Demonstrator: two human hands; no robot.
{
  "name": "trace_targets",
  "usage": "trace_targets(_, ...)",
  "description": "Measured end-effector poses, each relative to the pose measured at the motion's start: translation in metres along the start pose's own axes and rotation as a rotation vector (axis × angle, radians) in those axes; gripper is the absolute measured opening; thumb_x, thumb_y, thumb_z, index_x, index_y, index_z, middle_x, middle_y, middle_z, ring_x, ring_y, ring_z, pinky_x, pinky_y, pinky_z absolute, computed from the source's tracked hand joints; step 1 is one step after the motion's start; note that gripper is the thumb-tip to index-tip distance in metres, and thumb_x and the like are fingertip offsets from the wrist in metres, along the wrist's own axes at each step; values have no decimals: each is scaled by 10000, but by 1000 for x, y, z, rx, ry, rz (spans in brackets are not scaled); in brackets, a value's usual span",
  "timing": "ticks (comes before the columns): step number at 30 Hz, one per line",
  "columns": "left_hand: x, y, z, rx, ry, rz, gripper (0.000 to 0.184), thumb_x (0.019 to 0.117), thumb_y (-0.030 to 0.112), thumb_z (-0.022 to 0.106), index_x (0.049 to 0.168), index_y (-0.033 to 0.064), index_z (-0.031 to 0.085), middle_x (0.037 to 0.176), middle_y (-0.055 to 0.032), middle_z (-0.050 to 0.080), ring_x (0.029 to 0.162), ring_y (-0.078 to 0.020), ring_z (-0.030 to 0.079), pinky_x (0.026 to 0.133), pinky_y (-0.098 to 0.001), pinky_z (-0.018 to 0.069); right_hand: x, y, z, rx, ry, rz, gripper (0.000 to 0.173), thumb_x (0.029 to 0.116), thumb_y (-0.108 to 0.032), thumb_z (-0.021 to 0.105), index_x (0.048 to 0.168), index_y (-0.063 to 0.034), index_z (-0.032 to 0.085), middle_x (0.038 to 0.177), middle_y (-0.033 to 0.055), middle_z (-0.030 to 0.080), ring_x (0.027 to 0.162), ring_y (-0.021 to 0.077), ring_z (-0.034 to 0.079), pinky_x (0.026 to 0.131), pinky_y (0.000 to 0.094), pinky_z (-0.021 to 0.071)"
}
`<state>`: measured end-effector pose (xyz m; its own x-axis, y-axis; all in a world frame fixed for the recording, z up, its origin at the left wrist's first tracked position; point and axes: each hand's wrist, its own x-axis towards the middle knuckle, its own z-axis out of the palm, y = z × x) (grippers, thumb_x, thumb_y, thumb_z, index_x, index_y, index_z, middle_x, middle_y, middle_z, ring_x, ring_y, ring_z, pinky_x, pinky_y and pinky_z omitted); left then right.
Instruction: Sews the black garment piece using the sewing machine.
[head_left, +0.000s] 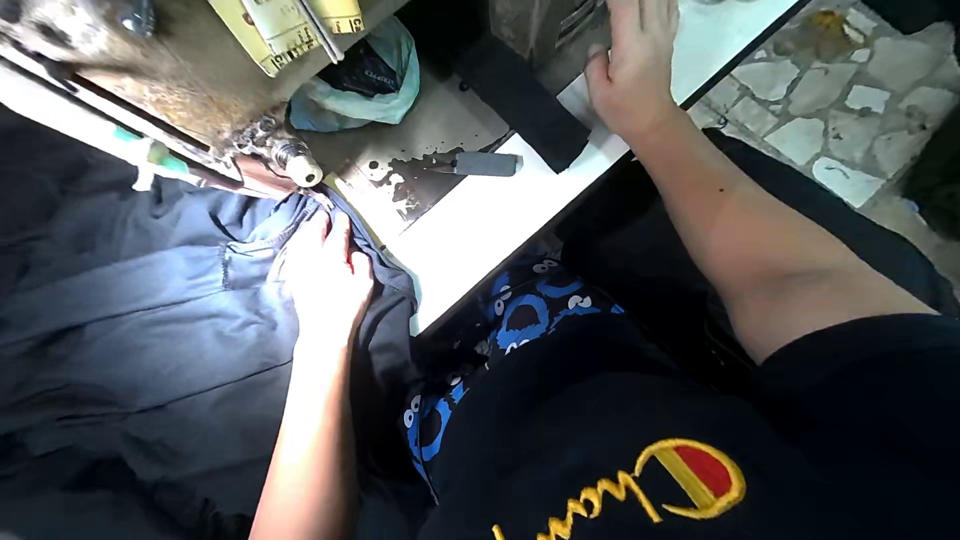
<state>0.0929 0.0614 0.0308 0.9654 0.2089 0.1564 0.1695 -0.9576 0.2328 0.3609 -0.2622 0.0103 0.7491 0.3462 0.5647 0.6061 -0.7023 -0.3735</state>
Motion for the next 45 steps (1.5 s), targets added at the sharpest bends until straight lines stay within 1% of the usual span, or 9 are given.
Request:
trace_targets(6, -56, 57, 4, 23, 38, 41, 615, 937, 481, 559, 1191, -59, 705, 1295, -293, 646, 1249, -474, 598, 1058, -632, 428, -4, 4, -4, 152, 131, 20, 533, 956, -74, 485, 1484, -2, 496, 1552, 262, 446, 1443, 422, 427, 1170, 599, 311)
trace_targets(11, -55, 74, 9, 36, 136, 6, 176, 908, 122, 689, 939, -48, 727, 1071, -250, 713, 1075, -483, 643, 872, -642, 483, -17, -48, -31, 383, 395, -46, 373, 984, -47, 470, 1293, 132, 578, 1255, 288, 627, 1184, 316, 609, 991, 403, 493)
trace_targets(14, -58, 80, 15, 11, 231, 17, 100, 848, 51, 684, 821, -45, 692, 1003, -236, 728, 965, -441, 692, 798, -587, 537, -39, -123, -42, 605, 138, -177, 286, 994, -52, 467, 1172, 129, 600, 1165, 234, 663, 1100, 210, 648, 954, 333, 530)
trace_targets(17, -64, 77, 24, -35, 342, 37, 107, 825, 61, 697, 789, -40, 698, 997, -219, 743, 905, -396, 710, 756, -523, 557, -51, -172, -10, 668, -273, -390, 256, 898, -9, 556, 1077, 39, 733, 1139, 197, 708, 1132, 326, 648, 992, 462, 510)
trace_targets(22, -67, 71, 32, -130, 471, 25, 150, 841, 107, 660, 751, -5, 702, 929, -167, 756, 855, -299, 731, 736, -404, 583, -35, -206, 47, 395, -625, -556, 400, 947, -73, 585, 1338, -60, 668, 1452, 185, 571, 1344, 411, 516, 1051, 618, 422)
trace_targets(25, -70, 72, 29, -176, 443, -17, 175, 856, 122, 646, 755, -1, 716, 941, -154, 764, 884, -292, 739, 746, -410, 587, -46, -209, 48, 382, -654, -660, 331, 983, -62, 521, 1258, -18, 701, 1445, 188, 587, 1382, 385, 509, 1109, 596, 385)
trace_targets(35, -76, 68, 15, -271, 312, -36, 239, 894, 149, 594, 770, 5, 740, 993, -146, 779, 908, -285, 750, 743, -417, 584, -87, -195, 34, 475, -385, -817, 179, 913, -50, 583, 895, -35, 761, 1144, 155, 750, 1078, 317, 711, 854, 488, 544)
trace_targets(39, -63, 44, -12, -244, 249, -14, 262, 922, 137, 560, 748, -3, 696, 737, -130, 687, 725, -272, 715, 612, -447, 559, -84, -197, 28, 449, -420, -906, 190, 931, -28, 560, 860, -35, 736, 1138, 166, 753, 1156, 348, 692, 919, 522, 548)
trace_targets(45, -21, 14, -3, -92, 107, 233, 489, 929, 196, 518, 1384, 66, 640, 1452, -146, 600, 1362, -397, 530, 1117, -592, 383, -77, -204, 23, 443, -477, -1008, 191, 964, -6, 542, 869, -24, 707, 994, 184, 731, 1066, 337, 707, 922, 462, 572)
